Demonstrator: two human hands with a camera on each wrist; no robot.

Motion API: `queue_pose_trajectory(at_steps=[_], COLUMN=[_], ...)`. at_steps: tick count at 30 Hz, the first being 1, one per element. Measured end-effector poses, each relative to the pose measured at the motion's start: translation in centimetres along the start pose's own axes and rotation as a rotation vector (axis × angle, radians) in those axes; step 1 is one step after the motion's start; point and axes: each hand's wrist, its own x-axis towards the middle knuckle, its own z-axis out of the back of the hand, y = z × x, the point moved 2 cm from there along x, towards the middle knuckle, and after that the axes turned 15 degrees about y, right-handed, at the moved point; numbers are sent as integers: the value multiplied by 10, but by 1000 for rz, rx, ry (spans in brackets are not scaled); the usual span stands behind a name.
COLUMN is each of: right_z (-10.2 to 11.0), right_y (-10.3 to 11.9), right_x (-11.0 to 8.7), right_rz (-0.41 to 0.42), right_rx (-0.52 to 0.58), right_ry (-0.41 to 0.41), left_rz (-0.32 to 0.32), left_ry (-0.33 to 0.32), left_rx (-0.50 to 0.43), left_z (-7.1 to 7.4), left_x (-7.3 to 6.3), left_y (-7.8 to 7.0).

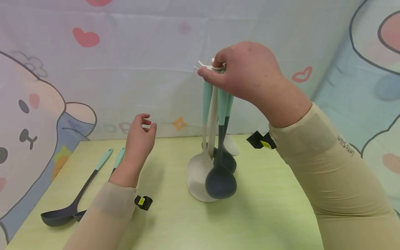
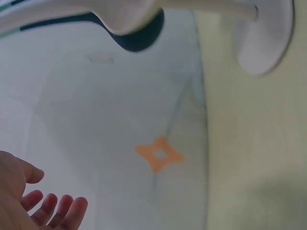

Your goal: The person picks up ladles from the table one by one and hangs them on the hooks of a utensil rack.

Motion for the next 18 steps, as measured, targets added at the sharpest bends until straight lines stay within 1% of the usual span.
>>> queue_pose_trajectory(at_steps=[4, 7, 10, 14, 18], right_z=[0, 0, -1, -1, -1], right_y=[0, 0, 0, 1, 2], right_x=[0, 0, -1, -1, -1], right_rz=[0, -3, -6, -3, -2], right_rx=[3, 3, -1, -1, -2], right_ry=[2, 0, -3, -9, -4], left_rz=[96, 166, 240, 320, 386], left_ry=[-1, 25, 96, 194, 243], left_rx=[32, 54, 100, 175, 219], left_z=[3, 6, 7, 6, 7], left_x=[11, 17, 22, 26, 30], left_y=[22, 34, 45, 65, 85])
